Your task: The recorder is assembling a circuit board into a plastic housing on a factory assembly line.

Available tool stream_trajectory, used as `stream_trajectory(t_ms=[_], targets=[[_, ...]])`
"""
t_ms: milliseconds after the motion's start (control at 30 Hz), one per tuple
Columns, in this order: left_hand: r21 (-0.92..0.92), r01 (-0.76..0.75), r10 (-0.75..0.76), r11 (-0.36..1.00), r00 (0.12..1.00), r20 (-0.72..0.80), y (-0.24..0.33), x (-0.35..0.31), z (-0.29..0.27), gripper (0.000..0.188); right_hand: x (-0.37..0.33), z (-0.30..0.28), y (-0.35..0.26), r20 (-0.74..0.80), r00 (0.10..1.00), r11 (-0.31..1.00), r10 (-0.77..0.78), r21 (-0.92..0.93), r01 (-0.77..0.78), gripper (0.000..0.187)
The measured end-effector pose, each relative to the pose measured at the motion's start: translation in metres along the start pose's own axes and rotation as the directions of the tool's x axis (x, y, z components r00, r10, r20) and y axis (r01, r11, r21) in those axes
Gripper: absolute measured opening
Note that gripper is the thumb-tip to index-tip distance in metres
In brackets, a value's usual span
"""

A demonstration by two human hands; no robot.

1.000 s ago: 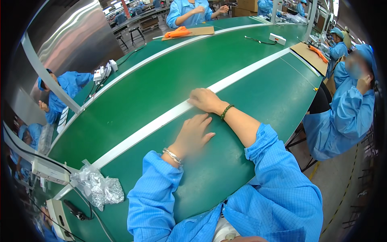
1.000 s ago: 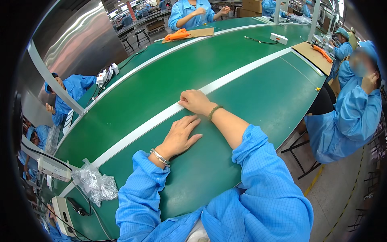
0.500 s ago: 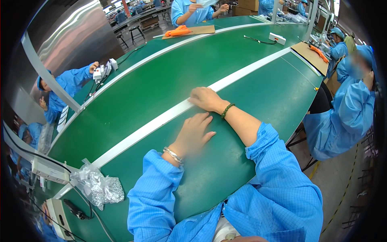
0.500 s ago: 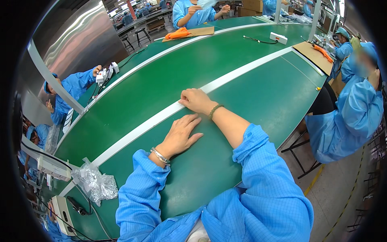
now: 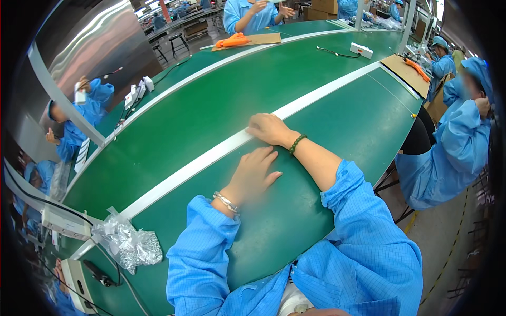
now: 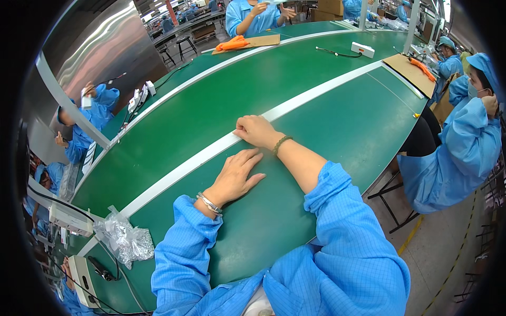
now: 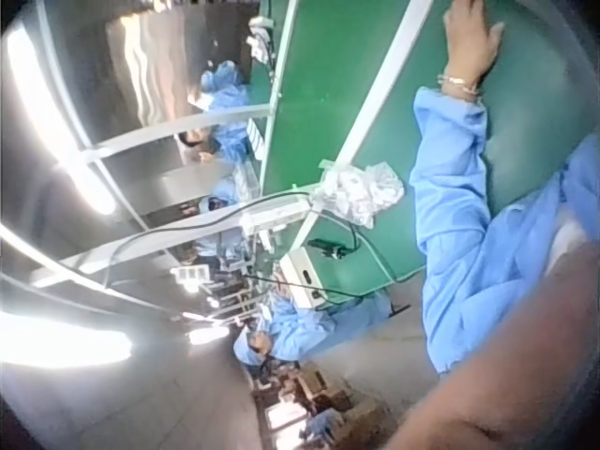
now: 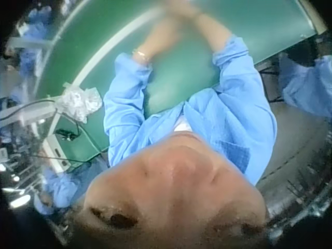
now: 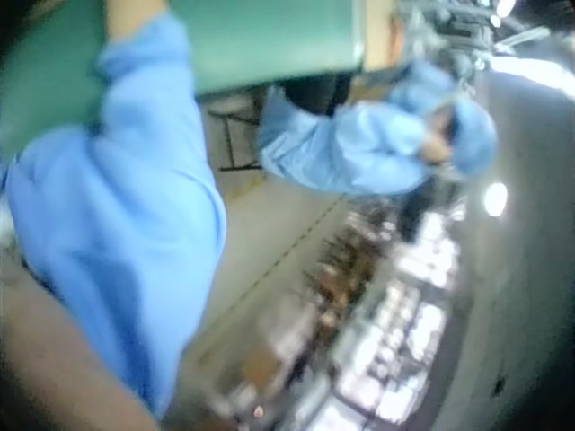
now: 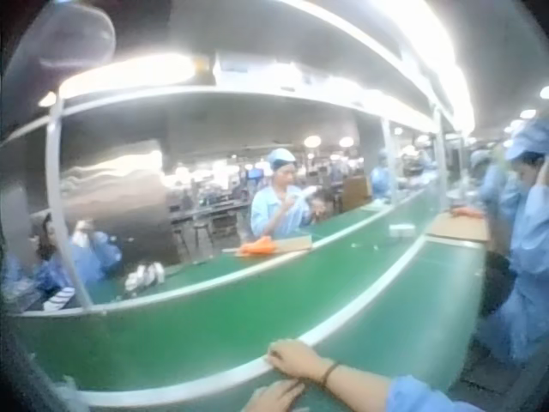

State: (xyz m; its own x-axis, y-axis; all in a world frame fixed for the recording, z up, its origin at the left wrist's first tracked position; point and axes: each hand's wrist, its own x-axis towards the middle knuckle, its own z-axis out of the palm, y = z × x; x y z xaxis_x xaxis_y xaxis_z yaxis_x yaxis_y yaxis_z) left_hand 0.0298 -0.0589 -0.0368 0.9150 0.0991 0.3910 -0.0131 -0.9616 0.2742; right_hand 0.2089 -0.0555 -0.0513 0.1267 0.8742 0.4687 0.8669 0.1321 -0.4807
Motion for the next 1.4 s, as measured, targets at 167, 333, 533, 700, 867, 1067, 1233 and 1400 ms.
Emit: stream_trajectory(t_ms=[167,333,533,700,867,1067,1233,1400], targets=[[0.0,-0.001,0.001,1.0,1.0,-0.006,0.0,0.0,0.0,0.044,0.0,-0.001,-0.001,-0.004,1.0,1.0,-0.001,0.008,0.001,0.02],[-0.014,-0.002,0.002,1.0,1.0,0.005,0.0,0.0,-0.001,0.045,0.0,-0.001,-0.002,-0.022,1.0,1.0,-0.012,-0.012,0.012,0.02],[-0.006,-0.01,0.01,1.0,1.0,-0.004,-0.001,-0.002,0.001,0.044,0.0,0.001,-0.002,-0.022,1.0,1.0,-0.014,0.001,0.014,0.02],[0.0,-0.001,0.001,1.0,1.0,0.002,-0.001,-0.004,0.0,0.045,-0.001,0.004,-0.002,-0.029,0.999,1.0,-0.026,-0.001,0.026,0.02],[-0.007,-0.013,0.013,1.0,1.0,0.026,0.002,0.002,0.002,0.045,-0.002,0.004,0.005,-0.045,0.999,0.998,-0.026,-0.052,0.024,0.019],[0.021,-0.023,0.023,1.0,1.0,0.015,-0.003,0.003,0.006,0.046,0.002,0.013,0.009,-0.036,0.999,0.999,0.01,-0.044,-0.012,0.019],[0.042,-0.008,0.007,0.999,0.999,0.037,-0.001,0.0,0.003,0.046,0.0,0.009,0.0,-0.016,1.0,1.0,0.014,-0.008,-0.014,0.018],[0.035,-0.024,0.023,0.999,0.999,0.045,0.0,0.006,0.007,0.046,-0.004,0.003,0.004,-0.02,0.999,0.999,0.033,-0.014,-0.033,0.018]])
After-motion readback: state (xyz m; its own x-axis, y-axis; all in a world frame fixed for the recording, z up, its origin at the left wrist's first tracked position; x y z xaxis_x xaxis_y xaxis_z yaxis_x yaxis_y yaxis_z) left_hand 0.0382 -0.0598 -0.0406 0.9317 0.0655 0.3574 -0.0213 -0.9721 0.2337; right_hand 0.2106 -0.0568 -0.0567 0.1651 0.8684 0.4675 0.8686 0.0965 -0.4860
